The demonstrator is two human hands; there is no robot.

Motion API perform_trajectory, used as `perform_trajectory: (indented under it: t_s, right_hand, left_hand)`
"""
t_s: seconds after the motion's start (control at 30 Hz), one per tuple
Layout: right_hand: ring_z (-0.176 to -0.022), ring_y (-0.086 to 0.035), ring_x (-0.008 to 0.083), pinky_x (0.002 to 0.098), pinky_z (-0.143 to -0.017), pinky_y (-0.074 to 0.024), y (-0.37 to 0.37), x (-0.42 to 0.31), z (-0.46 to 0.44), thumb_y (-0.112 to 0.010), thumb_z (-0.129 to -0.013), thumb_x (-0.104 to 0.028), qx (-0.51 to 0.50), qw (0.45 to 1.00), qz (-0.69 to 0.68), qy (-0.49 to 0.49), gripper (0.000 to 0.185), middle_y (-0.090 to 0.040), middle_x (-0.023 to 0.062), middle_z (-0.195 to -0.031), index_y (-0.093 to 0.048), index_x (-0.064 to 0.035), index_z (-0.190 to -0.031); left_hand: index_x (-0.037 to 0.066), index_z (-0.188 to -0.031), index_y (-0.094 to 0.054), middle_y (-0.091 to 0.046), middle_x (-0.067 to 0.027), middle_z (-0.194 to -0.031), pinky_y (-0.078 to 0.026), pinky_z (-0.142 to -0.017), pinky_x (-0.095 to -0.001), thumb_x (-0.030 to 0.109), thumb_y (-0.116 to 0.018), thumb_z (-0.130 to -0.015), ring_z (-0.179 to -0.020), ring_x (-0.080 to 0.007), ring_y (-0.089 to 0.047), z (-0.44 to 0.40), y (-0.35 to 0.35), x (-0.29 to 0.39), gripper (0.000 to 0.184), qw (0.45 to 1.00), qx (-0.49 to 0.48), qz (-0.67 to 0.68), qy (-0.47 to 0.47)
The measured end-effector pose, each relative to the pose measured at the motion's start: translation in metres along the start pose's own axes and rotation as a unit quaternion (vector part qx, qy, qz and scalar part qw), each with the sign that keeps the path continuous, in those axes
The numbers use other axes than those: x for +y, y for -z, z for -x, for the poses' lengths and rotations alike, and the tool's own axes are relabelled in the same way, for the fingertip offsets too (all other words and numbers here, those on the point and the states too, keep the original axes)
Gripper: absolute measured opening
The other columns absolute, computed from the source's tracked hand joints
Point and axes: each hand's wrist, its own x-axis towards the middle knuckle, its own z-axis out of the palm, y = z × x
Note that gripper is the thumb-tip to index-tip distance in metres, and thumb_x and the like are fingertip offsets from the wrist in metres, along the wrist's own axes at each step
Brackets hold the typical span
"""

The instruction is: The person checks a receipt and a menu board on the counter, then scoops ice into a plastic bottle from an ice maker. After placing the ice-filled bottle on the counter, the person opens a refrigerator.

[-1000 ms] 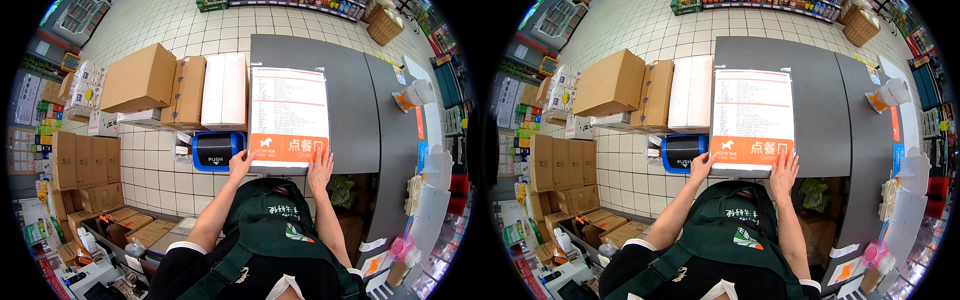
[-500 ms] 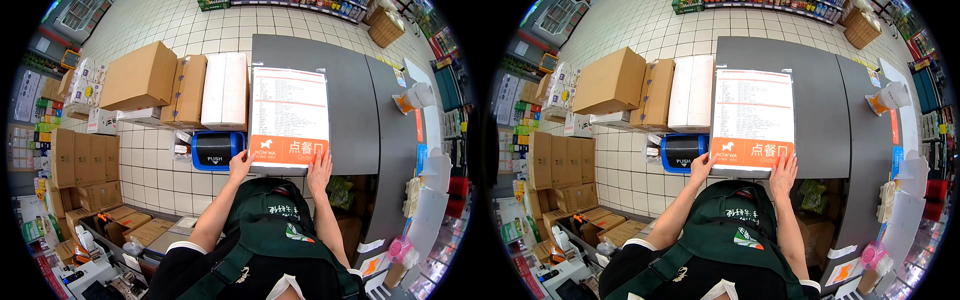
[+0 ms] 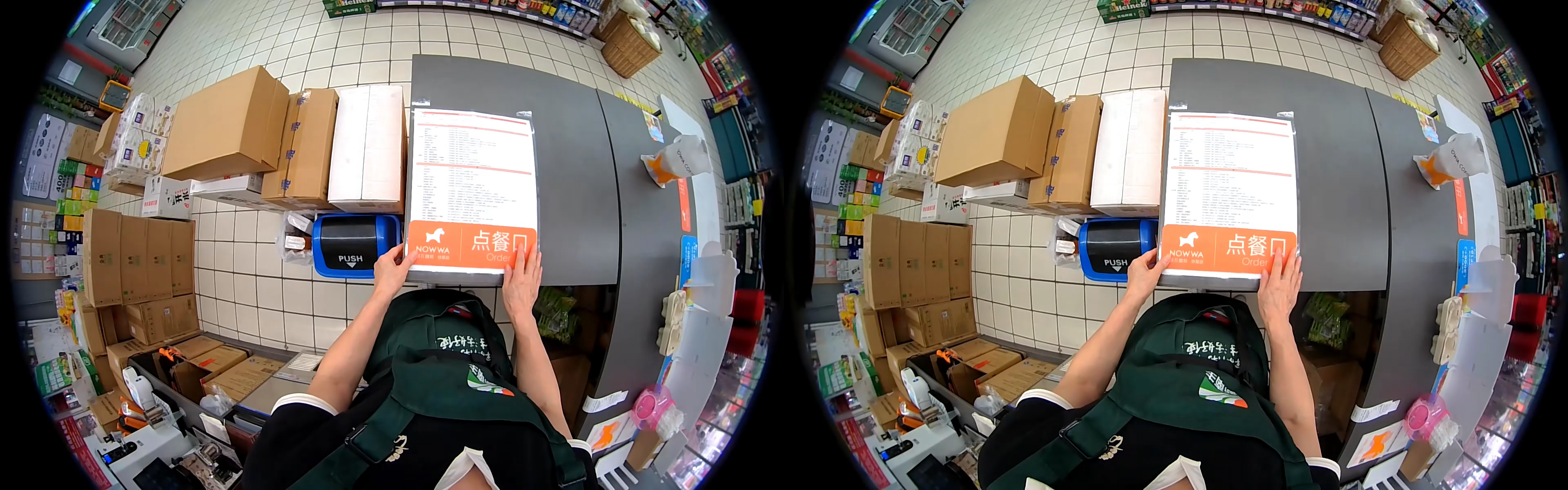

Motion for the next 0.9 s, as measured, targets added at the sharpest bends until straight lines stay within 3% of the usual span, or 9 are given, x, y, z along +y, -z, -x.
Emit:
perform_trajectory:
  t_s: [0.53,0.6,0.73,0.8,0.83,0.9]
  right_hand:
    - [-0.131,-0.025,0.0409,0.0515,-0.105,-0.0267,-0.001,0.003,-0.001,-0.053,-0.088,-0.022,0.001,1.000,-0.003,0.004,0.057,-0.021,0.0209,-0.146,-0.031,-0.0087,-0.139]
    - [-0.130,-0.027,0.0414,0.0498,-0.105,-0.0277,0.000,0.003,-0.003,-0.055,-0.086,-0.020,0.001,1.000,-0.005,0.010,0.058,-0.023,0.0211,-0.145,-0.032,-0.0079,-0.138]
    - [-0.129,-0.028,0.0407,0.0472,-0.105,-0.0288,0.012,0.002,0.000,-0.058,-0.084,-0.015,0.021,0.997,-0.074,0.006,0.058,-0.025,0.0206,-0.144,-0.035,-0.0069,-0.136]
    - [-0.118,-0.041,0.0395,0.0430,-0.096,-0.0376,0.018,0.000,0.006,-0.059,-0.081,-0.006,0.118,0.988,-0.097,0.038,0.052,-0.038,0.0210,-0.131,-0.041,-0.0045,-0.130]
    - [-0.118,-0.041,0.0395,0.0430,-0.096,-0.0376,0.019,0.000,0.010,-0.059,-0.081,-0.006,0.118,0.987,-0.098,0.038,0.052,-0.038,0.0210,-0.131,-0.041,-0.0045,-0.130]
    - [-0.098,-0.051,0.0369,0.0404,-0.083,-0.0431,0.021,0.002,0.020,-0.053,-0.079,0.005,0.046,0.971,-0.230,-0.038,0.044,-0.047,0.0190,-0.110,-0.047,-0.0027,-0.122]
  left_hand:
    - [-0.001,-0.110,-0.063,-0.068,-0.0155,-0.095,-0.049,-0.079,-0.0323,0.038,-0.070,-0.075,-0.088,-0.0231,-0.065,-0.014,-0.001,-0.016,0.053,0.999,-0.011,0.041,0.004]
    - [-0.002,-0.119,-0.055,-0.066,-0.0164,-0.100,-0.049,-0.080,-0.0324,0.039,-0.070,-0.075,-0.091,-0.0230,-0.064,-0.015,0.002,-0.013,0.062,0.997,-0.049,0.047,0.025]
    - [-0.002,-0.131,-0.043,-0.062,-0.0177,-0.110,-0.048,-0.081,-0.0317,0.040,-0.069,-0.076,-0.094,-0.0223,-0.062,-0.006,0.002,-0.001,0.074,0.998,-0.017,0.032,0.053]
    - [-0.002,-0.135,-0.035,-0.059,-0.0173,-0.113,-0.048,-0.079,-0.0331,0.037,-0.069,-0.077,-0.093,-0.0228,-0.060,0.002,0.003,0.004,0.077,0.996,0.015,0.035,0.079]
    - [-0.002,-0.135,-0.035,-0.059,-0.0173,-0.113,-0.048,-0.079,-0.0331,0.037,-0.069,-0.077,-0.093,-0.0228,-0.060,0.006,0.003,0.000,0.077,0.996,0.015,0.035,0.078]
    - [-0.002,-0.125,-0.046,-0.059,-0.0135,-0.105,-0.049,-0.075,-0.0328,0.028,-0.068,-0.079,-0.088,-0.0206,-0.059,0.014,0.001,-0.009,0.059,0.990,0.120,0.061,-0.043]
